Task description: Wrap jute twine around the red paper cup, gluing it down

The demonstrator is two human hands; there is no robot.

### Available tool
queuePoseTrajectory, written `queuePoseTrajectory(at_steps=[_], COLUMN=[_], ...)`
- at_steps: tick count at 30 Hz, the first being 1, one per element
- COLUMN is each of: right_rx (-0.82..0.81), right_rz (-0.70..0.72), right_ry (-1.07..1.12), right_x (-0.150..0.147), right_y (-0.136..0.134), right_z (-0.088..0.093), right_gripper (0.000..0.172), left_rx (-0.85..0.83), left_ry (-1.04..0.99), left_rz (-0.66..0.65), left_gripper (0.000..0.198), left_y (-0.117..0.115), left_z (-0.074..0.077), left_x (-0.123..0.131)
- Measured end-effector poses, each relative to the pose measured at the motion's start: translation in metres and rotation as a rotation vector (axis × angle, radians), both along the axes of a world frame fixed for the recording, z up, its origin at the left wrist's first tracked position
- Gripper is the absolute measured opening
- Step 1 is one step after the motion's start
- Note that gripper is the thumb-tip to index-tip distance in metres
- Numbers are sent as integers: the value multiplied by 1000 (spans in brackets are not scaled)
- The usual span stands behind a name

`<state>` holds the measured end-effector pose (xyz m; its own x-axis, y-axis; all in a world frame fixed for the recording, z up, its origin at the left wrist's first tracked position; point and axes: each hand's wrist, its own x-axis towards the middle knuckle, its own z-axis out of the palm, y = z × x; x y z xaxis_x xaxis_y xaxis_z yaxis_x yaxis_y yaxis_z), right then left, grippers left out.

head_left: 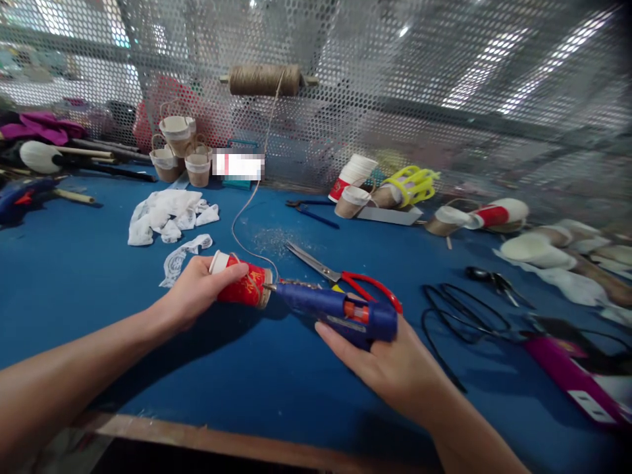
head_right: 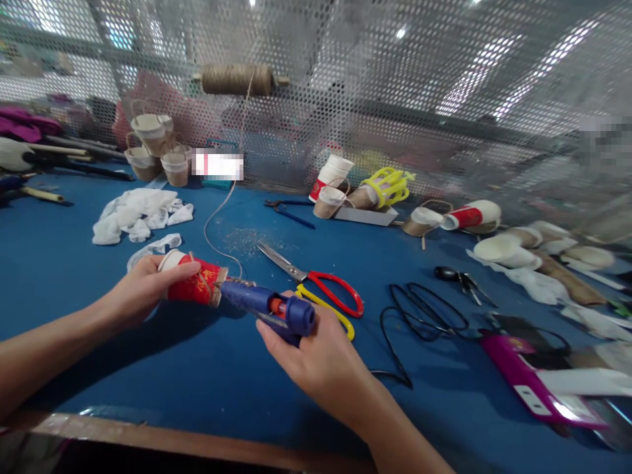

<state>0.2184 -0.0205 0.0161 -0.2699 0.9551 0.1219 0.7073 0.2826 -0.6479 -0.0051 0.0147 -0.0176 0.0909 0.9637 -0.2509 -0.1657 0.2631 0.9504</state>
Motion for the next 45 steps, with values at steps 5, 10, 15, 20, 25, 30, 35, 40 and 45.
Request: queuePoseTrajectory(at_steps=[5,10,15,20,25,30,35,40,45], right_rx=[-18,-4,55,54,25,65,80,98,74], right_rz=[6,60,66,62,98,113,101,94,79], right_ry=[40,10,-63,-66,-62,-77,-76,-56,-56], right_x=[-2,-2,-1,1,2,2,3,4,5], right_y=[-1,-2,-2,-2,-4,-4,-5,-5,-6], right_z=[-2,-3,-1,-2,-3,-3,-4,-3,-3], right_gripper=[10,8,10,8,5,7,8,10,8], left_rx=[35,8,20,71,82,86,73,133,187], left_ry=[15,0,26,74,78,77,67,142,132], left_rz=[11,15,21,25,24,12,3,12,1], left_gripper=[20,19,20,20,21,21,22,25,21], left_y=[0,0,-1,-3,-1,-1,-2,-4,-6], left_z=[-1,-1,-1,0,-1,-2,-2,-2,0], left_x=[-1,0,1,1,0,0,2,2,3])
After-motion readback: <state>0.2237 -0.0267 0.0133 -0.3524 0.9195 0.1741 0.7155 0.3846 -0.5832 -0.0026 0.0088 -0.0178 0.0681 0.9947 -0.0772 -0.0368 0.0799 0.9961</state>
